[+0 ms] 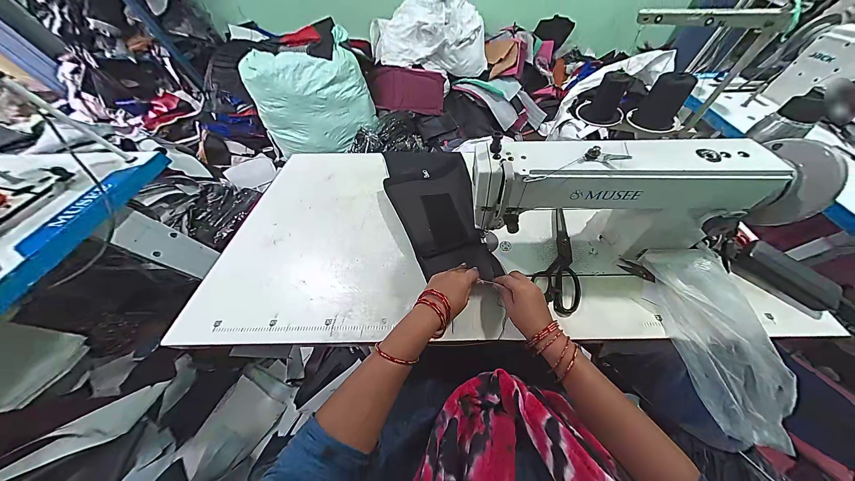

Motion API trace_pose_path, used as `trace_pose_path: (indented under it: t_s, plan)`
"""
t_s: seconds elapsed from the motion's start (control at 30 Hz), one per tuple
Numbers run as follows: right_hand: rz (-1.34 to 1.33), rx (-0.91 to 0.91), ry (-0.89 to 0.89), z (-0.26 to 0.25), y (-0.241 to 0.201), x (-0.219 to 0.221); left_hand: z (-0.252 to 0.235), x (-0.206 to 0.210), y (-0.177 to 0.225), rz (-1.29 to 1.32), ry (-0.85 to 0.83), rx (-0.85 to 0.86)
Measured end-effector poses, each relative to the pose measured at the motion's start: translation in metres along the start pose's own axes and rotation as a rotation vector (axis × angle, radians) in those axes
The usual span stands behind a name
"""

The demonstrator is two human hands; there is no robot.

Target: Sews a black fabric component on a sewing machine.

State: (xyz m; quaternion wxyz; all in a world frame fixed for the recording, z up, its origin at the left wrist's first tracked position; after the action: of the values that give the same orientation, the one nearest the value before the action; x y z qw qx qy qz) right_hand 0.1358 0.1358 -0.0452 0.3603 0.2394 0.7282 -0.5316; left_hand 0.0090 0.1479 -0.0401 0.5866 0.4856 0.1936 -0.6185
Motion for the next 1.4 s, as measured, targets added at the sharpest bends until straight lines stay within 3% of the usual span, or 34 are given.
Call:
trace_pose_path:
  t_s: [0.27,0.6,0.83,1.17,1.33,1.4]
  plan:
    - [-0.334,0.276,-0.146,-0.004,0.035,-0.006,-0.005,-0.012,-0.001,0.004,0.029,-0.074]
    - [-0.409,0.292,-0.113,-0.01,0.036,-0.004,-0.01,-0.01,0.02,-0.009,0.166,-0.053]
    - [-0.034,-0.048,0.151,-0.009,0.007,-0.017,-0.019,-0.002,-0.012,0.285,0.167,-0.165]
    - [0.172,-0.131,0.014,-0.026,-0.012,0.005,-0.021,0.004,-0.017,0.36,0.127,-0.117]
    - [0.37,-0.407,0.276,-0.017,-0.028,0.005,-0.023,0.003,-0.019,0.43,0.103,-0.101]
    - [0.406,-0.45,0.301,-0.015,-0.03,0.006,-0.024,0.003,-0.02,0.43,0.089,-0.1]
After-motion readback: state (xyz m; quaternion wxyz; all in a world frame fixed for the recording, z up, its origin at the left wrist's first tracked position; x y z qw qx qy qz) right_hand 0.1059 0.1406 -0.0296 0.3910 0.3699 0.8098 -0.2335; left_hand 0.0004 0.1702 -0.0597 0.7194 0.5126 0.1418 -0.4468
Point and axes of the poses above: each hand's wrist, its own z-axis away from the middle knuckle, its own x-axis out of the palm, y = z × x, the point moved 8 cm from there along -z, towards the middle knuckle, and after that the axes turned 3 degrees about -y, right-handed, at the moved point
